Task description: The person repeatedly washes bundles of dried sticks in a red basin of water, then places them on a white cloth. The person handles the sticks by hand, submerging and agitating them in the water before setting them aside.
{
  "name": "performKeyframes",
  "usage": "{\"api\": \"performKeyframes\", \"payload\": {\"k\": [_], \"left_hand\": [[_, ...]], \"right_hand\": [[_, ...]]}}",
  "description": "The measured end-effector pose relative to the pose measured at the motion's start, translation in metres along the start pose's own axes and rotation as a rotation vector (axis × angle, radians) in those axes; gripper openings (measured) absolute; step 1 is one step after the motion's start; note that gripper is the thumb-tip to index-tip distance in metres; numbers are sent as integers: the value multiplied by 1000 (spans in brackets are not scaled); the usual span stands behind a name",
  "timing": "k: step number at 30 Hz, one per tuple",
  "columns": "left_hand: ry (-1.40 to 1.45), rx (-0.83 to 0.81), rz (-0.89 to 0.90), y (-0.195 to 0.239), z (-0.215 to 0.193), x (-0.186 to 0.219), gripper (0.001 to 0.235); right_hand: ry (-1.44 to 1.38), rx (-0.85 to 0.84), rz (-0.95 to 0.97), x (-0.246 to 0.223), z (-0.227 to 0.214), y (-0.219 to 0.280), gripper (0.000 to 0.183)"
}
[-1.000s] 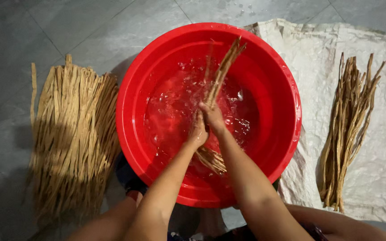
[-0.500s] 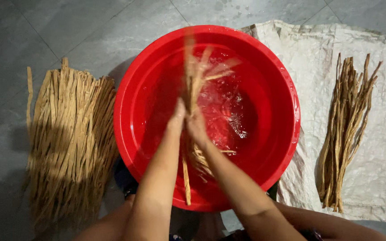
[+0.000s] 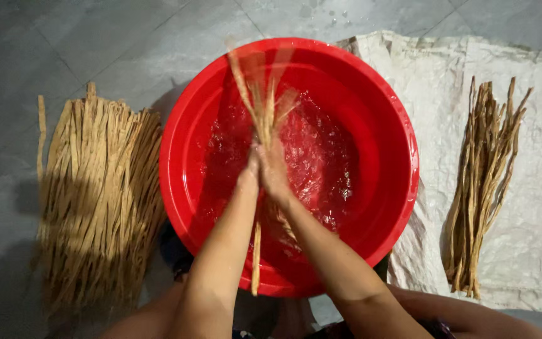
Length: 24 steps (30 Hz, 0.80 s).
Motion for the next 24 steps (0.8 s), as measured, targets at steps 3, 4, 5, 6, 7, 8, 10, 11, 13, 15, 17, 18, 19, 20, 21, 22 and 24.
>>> {"api": "performKeyframes", "payload": {"k": [3, 4, 5, 6, 7, 8, 10, 11, 13, 15, 17, 18, 19, 20, 21, 22, 24], "left_hand": [[4, -128, 183, -3, 0, 10, 92], [60, -110, 121, -2, 3, 7, 89], [117, -95, 46, 3, 13, -4, 86], [174, -81, -29, 8, 26, -13, 83], [229, -69, -107, 15, 39, -22, 81], [43, 6, -194, 25, 48, -34, 78], [-342, 155, -335, 34, 55, -41, 79], [-299, 156, -272, 29, 60, -34, 73], [-217, 162, -165, 27, 59, -31, 61], [-248, 127, -74, 27, 47, -33, 48], [-375, 105, -46, 22, 36, -36, 44], [-487, 96, -67, 20, 33, -40, 47], [-590, 83, -95, 22, 34, -51, 52], [-606, 32, -143, 18, 39, -62, 49], [-618, -8, -187, 19, 41, -73, 47], [-629, -49, -231, 19, 44, -83, 45], [-646, -104, -334, 32, 37, -98, 43]], "right_hand": [[21, -75, 140, 32, 13, -6, 54], [26, -92, 168, 47, 12, -10, 55], [52, -66, 365, 76, 2, -18, 62], [80, -42, 563, 106, -9, -22, 73], [126, -43, 566, 127, -21, -22, 72], [171, -44, 569, 147, -34, -23, 73], [258, -38, 556, 173, -62, -34, 76], [309, -35, 544, 181, -75, -41, 79], [16, -64, 601, 193, -94, -41, 77], [-323, -78, 586, 188, -92, -36, 79], [-700, -59, 466, 164, -82, -46, 82], [-632, 4, 459, 156, -72, -55, 72], [-555, 67, 462, 152, -64, -58, 64], [-477, 130, 465, 150, -60, -58, 59], [-351, 111, 513, 152, -50, -54, 54], [-222, 94, 557, 157, -48, -49, 60], [-64, 45, 637, 170, -38, -31, 68]]}}
Point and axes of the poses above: each hand's wrist, its own y-axis away from the middle knuckle, its own z-axis out of the palm, x = y × z, the point moved 6 cm from there along -y, towards the middle knuckle, and after that the axes turned 3 degrees about x, right-handed, at the moved point
